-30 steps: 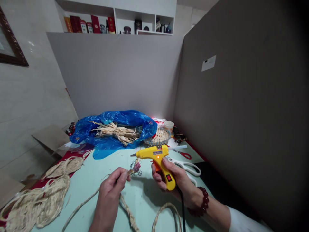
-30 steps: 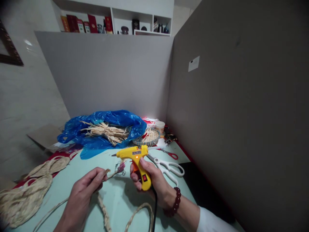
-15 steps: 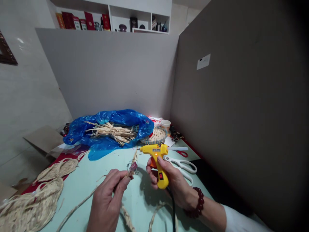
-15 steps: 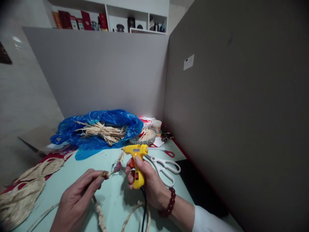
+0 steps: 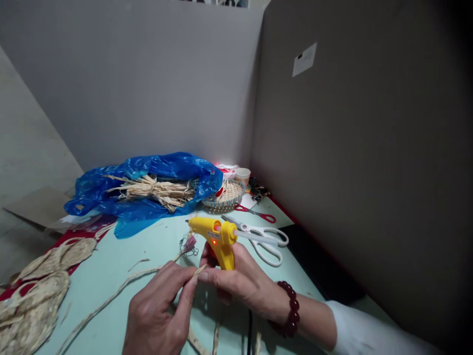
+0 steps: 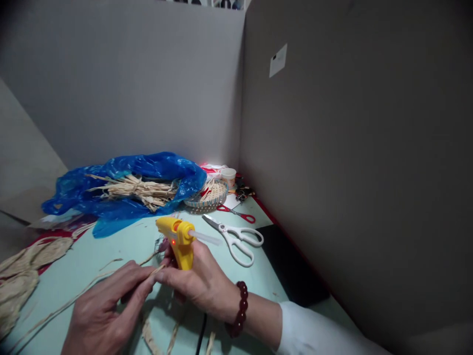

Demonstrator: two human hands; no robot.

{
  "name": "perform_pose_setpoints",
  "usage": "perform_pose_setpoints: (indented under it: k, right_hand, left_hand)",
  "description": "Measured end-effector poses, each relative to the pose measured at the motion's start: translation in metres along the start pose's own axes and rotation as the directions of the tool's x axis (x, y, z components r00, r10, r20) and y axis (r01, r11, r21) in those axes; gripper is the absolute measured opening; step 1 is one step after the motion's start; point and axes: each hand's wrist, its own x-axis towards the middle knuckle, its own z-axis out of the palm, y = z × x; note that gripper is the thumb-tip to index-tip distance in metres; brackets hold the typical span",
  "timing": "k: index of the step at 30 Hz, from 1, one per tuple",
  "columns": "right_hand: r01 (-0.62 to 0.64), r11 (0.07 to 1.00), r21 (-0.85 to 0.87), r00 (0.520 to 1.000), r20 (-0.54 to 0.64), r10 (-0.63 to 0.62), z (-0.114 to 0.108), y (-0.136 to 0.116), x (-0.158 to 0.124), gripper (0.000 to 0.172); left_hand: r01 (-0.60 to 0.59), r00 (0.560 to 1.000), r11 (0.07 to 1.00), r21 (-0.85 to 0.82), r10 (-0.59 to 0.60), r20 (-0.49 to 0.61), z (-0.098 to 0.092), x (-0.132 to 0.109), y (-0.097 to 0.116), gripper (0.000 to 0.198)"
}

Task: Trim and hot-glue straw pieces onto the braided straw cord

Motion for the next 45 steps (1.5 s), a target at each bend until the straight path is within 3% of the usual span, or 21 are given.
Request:
perform_pose_setpoints:
  k: [3,5,6,8,9,11,20,25,27,31,37,42,45]
  right_hand:
    - [0.015,0.999,-0.051,0.999,-0.036,-0.017,0.003,-0.002,-0.002,0.030]
    - [0.010,0.998,-0.063,0.998,-0.059,-0.014,0.002,-0.003,-0.002,0.029]
    - [0.011,0.998,-0.064,0.998,-0.067,-0.015,0.002,-0.003,-0.001,0.027]
    - [0.016,0.998,-0.055,0.997,-0.077,-0.020,-0.001,-0.003,0.001,0.023]
    - [0.015,0.999,-0.050,0.996,-0.084,-0.019,-0.002,-0.003,0.002,0.021]
    - [0.003,0.999,-0.046,0.995,-0.096,-0.008,-0.004,-0.003,0.004,0.018]
    - [-0.028,0.998,-0.056,0.999,-0.036,0.026,-0.007,0.001,0.004,0.015]
    - [-0.062,0.997,-0.045,0.998,-0.017,0.061,-0.004,0.000,0.001,0.024]
    - [-0.072,0.996,-0.043,0.997,-0.030,0.071,-0.003,0.000,0.000,0.026]
    - [-0.052,0.998,-0.022,0.999,-0.001,0.052,-0.004,0.003,0.002,0.023]
    - [-0.041,0.999,-0.018,0.998,0.038,0.042,-0.006,0.005,0.004,0.033]
    - [-0.031,0.999,-0.043,0.999,-0.026,0.029,-0.001,-0.001,-0.001,0.031]
    - [-0.020,0.998,-0.057,0.998,-0.054,0.017,0.000,-0.002,-0.001,0.029]
  left_hand:
    - [0.116,0.993,0.988,-0.097,-0.114,0.033,0.001,0.001,0.004,0.012]
    - [0.299,0.954,0.932,-0.206,-0.288,0.081,0.001,0.002,0.008,0.004]
    - [0.417,0.909,0.869,-0.266,-0.399,0.120,0.001,0.002,0.010,0.006]
    - [0.640,0.762,0.658,-0.397,-0.611,0.214,-0.001,0.004,0.014,0.020]
    - [0.702,0.697,0.555,-0.446,-0.663,0.273,-0.002,0.005,0.016,0.025]
    - [0.758,0.624,0.407,-0.510,-0.679,0.386,-0.003,0.008,0.017,0.027]
    - [0.814,0.533,0.168,-0.555,-0.595,0.602,-0.001,0.011,0.015,0.026]
    - [0.834,0.522,0.272,-0.480,-0.669,0.529,-0.002,0.011,0.025,0.031]
    - [0.816,0.563,0.379,-0.436,-0.690,0.454,-0.001,0.010,0.028,0.032]
    - [0.725,0.686,0.571,-0.384,-0.647,0.332,0.002,0.006,0.029,0.030]
    - [0.724,0.685,0.583,-0.368,-0.667,0.291,0.005,0.003,0.030,0.027]
    - [0.691,0.713,0.623,-0.367,-0.672,0.202,0.003,0.008,0.038,0.024]
    - [0.704,0.700,0.604,-0.373,-0.680,0.219,0.004,0.009,0.039,0.022]
